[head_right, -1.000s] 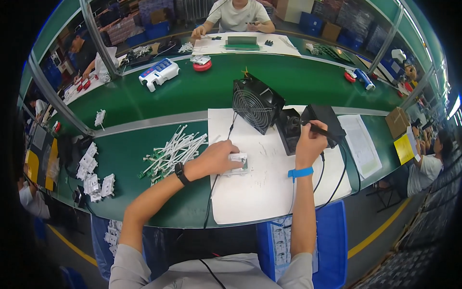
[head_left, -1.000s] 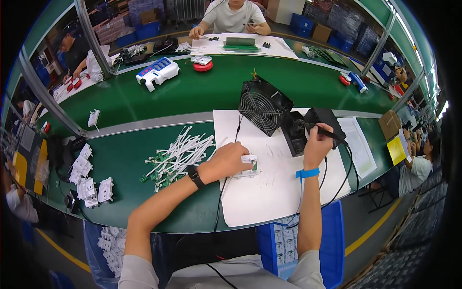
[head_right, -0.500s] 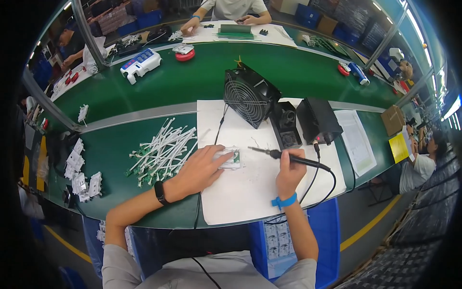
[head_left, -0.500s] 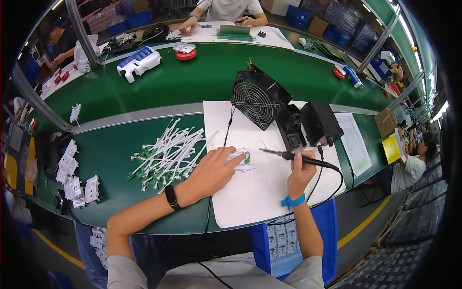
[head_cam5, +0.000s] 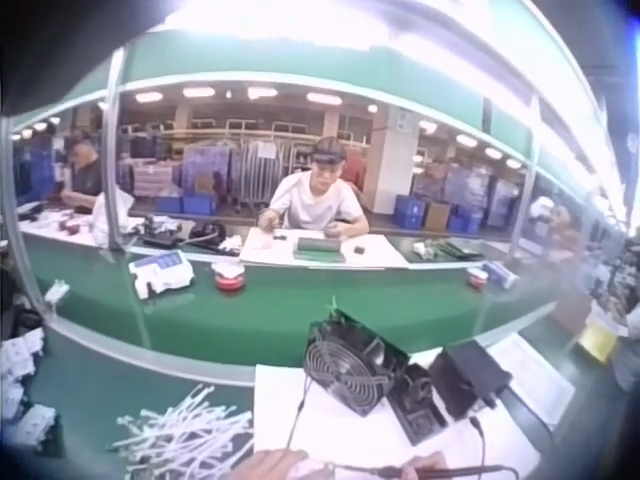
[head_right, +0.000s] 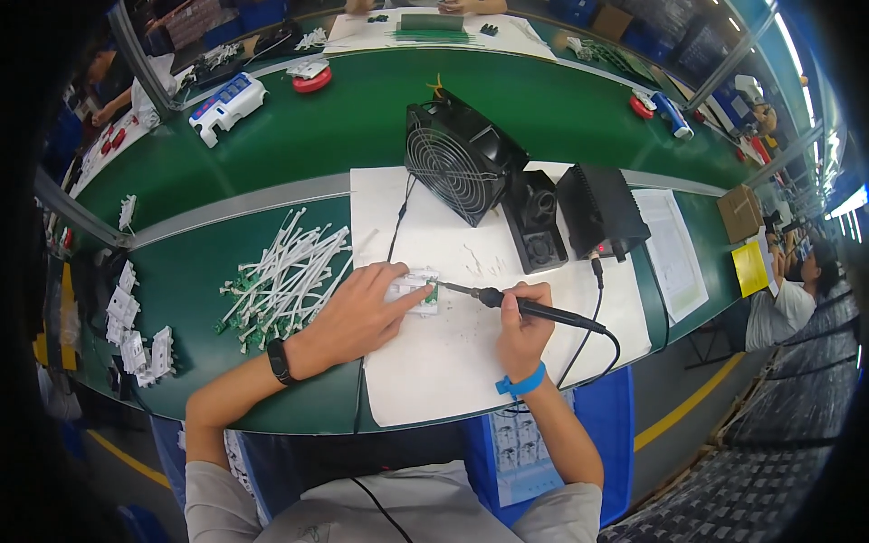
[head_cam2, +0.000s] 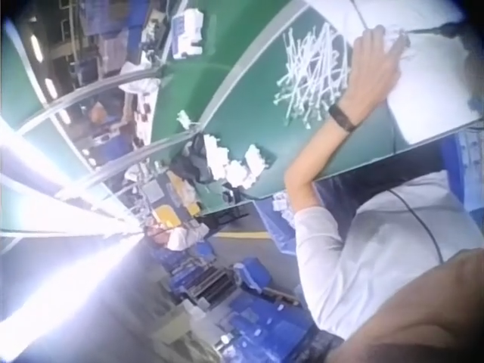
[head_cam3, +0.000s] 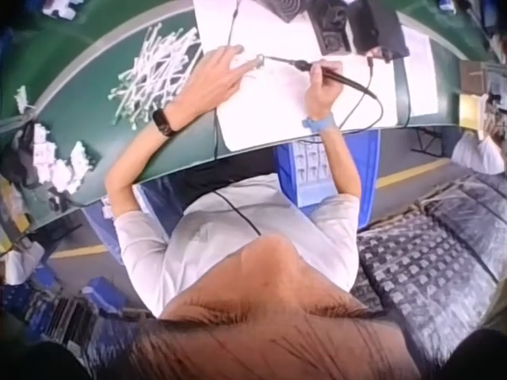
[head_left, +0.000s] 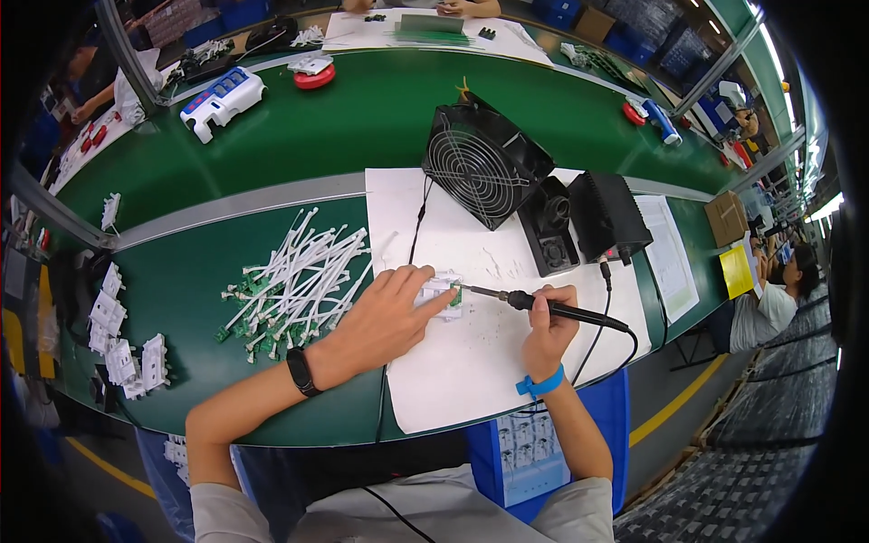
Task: Soldering wires onto small LED circuit boards within plastic fixture housings at a factory workstation.
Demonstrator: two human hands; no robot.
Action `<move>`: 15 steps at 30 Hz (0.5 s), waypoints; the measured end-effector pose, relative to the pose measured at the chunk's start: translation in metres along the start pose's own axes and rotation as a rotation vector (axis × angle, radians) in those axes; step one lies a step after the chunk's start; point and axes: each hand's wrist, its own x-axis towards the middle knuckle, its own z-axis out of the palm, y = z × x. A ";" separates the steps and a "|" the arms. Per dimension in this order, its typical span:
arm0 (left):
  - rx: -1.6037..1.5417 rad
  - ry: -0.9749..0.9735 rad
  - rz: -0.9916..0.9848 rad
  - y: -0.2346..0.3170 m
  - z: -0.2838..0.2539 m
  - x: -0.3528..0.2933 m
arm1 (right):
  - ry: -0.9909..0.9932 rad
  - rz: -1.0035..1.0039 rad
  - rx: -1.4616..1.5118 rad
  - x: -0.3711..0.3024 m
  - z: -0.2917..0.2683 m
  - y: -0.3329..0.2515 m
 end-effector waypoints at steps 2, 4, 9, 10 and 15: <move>-0.005 -0.004 0.005 0.000 0.000 0.001 | -0.003 0.004 -0.007 -0.001 -0.001 0.001; -0.001 0.015 0.013 0.000 0.000 0.001 | -0.006 0.008 -0.013 -0.001 -0.001 0.001; -0.008 0.032 0.016 0.001 -0.001 0.001 | -0.020 0.036 -0.016 -0.001 0.000 -0.001; -0.009 0.006 0.002 0.000 0.001 0.000 | -0.019 0.041 -0.020 -0.002 0.001 -0.001; -0.021 -0.029 -0.030 0.000 0.005 -0.001 | 0.035 0.096 -0.083 0.000 0.002 -0.003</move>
